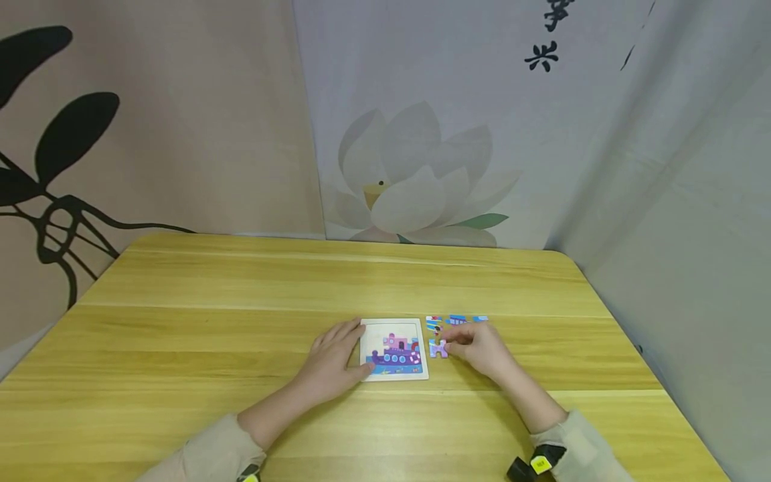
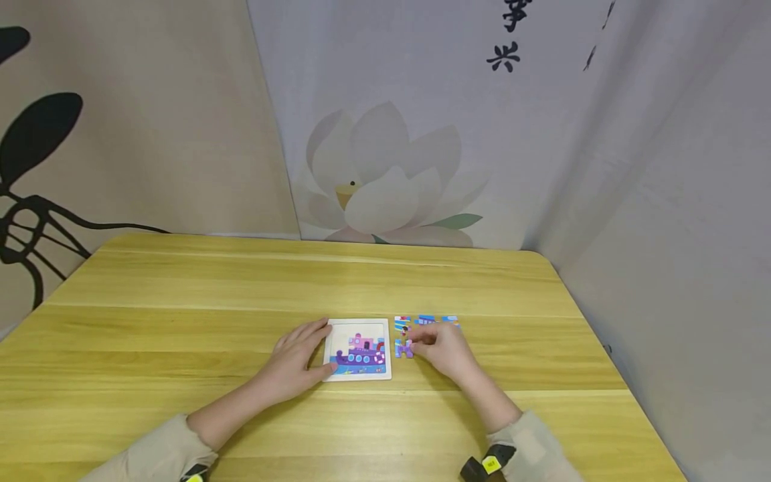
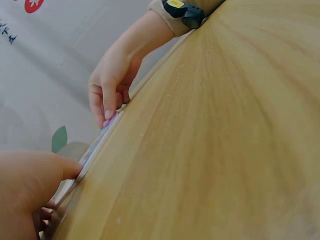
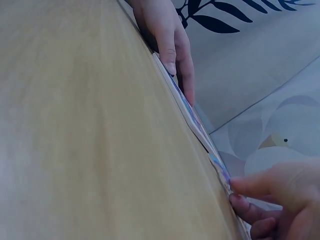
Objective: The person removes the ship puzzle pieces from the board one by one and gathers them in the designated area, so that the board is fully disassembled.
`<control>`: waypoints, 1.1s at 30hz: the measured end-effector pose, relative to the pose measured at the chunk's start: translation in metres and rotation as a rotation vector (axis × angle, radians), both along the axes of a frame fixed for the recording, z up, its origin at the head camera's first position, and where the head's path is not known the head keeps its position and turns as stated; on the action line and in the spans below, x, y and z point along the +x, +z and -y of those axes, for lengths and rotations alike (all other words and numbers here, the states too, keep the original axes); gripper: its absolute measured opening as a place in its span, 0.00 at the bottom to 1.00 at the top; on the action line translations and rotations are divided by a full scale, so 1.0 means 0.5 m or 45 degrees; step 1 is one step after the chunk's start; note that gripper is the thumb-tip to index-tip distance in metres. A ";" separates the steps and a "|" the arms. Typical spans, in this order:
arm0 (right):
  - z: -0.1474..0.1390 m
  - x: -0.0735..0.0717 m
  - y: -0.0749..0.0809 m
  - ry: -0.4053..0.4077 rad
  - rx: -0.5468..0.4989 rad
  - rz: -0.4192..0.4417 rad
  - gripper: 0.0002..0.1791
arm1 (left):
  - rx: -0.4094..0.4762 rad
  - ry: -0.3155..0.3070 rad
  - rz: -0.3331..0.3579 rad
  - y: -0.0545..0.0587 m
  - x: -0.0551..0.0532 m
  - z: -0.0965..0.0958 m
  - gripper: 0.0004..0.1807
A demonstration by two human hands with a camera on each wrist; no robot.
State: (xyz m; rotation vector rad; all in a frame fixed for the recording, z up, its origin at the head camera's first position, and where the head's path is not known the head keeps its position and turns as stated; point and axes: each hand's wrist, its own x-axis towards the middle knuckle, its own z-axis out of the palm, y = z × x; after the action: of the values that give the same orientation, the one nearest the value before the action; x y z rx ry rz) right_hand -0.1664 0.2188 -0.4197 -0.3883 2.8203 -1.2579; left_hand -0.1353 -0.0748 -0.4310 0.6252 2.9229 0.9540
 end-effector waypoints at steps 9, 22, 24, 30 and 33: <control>0.010 0.002 0.010 -0.017 0.125 -0.046 0.07 | 0.005 0.004 -0.009 -0.001 -0.001 0.000 0.40; 0.005 0.003 0.006 -0.006 0.107 -0.057 0.07 | -0.015 0.002 -0.036 -0.009 -0.005 0.000 0.41; 0.006 0.004 0.009 -0.008 0.095 -0.062 0.07 | -0.014 0.001 -0.039 -0.010 -0.006 0.001 0.41; 0.024 0.010 0.021 0.001 0.065 -0.122 0.07 | -0.012 -0.001 -0.039 -0.009 -0.006 0.001 0.40; 0.038 0.012 0.027 0.021 0.039 -0.133 0.09 | -0.010 -0.006 -0.036 -0.007 -0.004 0.002 0.40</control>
State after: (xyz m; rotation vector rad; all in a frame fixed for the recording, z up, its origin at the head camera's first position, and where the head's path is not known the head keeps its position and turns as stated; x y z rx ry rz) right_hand -0.1604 0.1996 -0.4060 -0.4884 2.9116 -1.2252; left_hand -0.1374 -0.0758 -0.4343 0.6496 2.9467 0.9410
